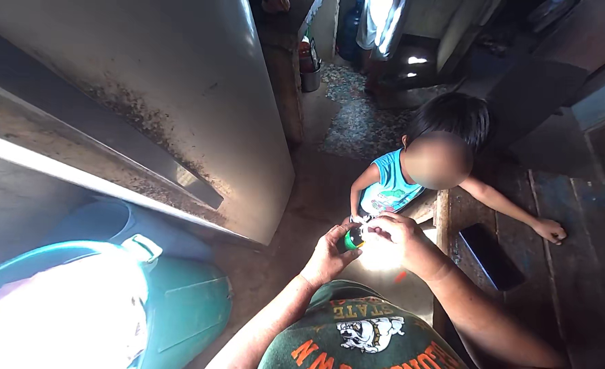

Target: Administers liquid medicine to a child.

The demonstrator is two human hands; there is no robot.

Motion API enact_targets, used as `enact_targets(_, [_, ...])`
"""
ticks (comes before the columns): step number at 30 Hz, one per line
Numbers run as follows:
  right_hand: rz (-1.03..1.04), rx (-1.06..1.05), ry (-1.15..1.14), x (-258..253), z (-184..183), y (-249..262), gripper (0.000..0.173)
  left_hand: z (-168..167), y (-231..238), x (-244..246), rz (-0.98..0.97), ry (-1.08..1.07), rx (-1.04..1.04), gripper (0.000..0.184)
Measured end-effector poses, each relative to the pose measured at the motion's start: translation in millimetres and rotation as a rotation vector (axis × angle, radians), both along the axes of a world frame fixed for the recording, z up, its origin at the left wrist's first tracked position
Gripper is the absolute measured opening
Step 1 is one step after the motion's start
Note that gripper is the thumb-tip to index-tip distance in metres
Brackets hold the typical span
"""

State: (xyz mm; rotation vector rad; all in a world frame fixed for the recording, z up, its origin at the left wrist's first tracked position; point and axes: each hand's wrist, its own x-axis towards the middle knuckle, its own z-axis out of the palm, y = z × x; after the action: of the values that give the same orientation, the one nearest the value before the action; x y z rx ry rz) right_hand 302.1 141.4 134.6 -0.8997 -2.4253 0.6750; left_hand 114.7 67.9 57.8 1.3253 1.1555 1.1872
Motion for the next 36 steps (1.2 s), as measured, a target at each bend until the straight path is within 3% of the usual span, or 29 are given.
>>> enact_targets(3, [-0.038, -0.003, -0.154, -13.2, 4.7, -3.0, 0.053, -1.6, -4.2, -10.5, -0.006, 0.012, 0.028, 0.054])
enact_targets(6, [-0.016, -0.106, -0.115, -24.5, 10.2, -5.8, 0.052, -5.8, -6.3, -21.3, 0.000, -0.024, 0.025, 0.054])
enact_targets(8, [0.007, -0.229, -0.100, -29.8, 15.5, -6.3, 0.063, -8.6, -6.9, -27.4, 0.001, -0.051, 0.016, 0.054])
enact_targets(12, [0.112, -0.154, -0.060, -38.1, 10.4, -7.0, 0.030, -9.2, -7.2, -36.1, 0.009, -0.061, 0.005, 0.055])
enact_targets(14, [0.068, -0.096, -0.174, -42.2, 8.5, -10.2, 0.020, -11.8, -8.0, -40.4, -0.003, -0.040, 0.012, 0.054])
enact_targets(17, [-0.010, -0.097, -0.389, -46.4, 4.1, -11.6, 0.064, -17.2, -12.7, -47.2, -0.026, 0.000, 0.024, 0.052])
enact_targets(18, [-0.027, -0.120, -0.373, -47.3, 3.8, -13.0, 0.067, -17.8, -15.0, -49.6, -0.032, 0.004, 0.016, 0.052])
enact_targets(22, [0.119, -0.215, -0.120, -51.2, 3.6, -15.2, 0.039, -23.0, -21.6, -56.7, -0.005, -0.019, -0.018, 0.053])
enact_targets(24, [0.156, -0.176, -0.144, -55.4, -0.5, -17.5, 0.021, -24.7, -24.5, -57.8, 0.012, -0.009, -0.028, 0.052])
enact_targets(25, [0.125, -0.186, -0.232, -57.7, 0.8, -18.7, 0.018, -25.7, -25.6, -58.3, 0.011, -0.002, -0.034, 0.052])
enact_targets(28, [0.052, -0.235, -0.415, -61.5, -0.5, -18.6, 0.058, -26.8, -29.9, -61.6, 0.015, -0.006, -0.055, 0.053])
enact_targets(34, [0.180, -0.118, -0.115, -72.4, -18.9, -21.7, 0.018, -27.9, -38.1, -65.9, 0.059, -0.043, -0.078, 0.054])
enact_targets(36, [0.174, -0.151, -0.144, -76.8, -22.2, -22.5, 0.018, -28.3, -41.2, -65.1, 0.075, -0.027, -0.096, 0.055])
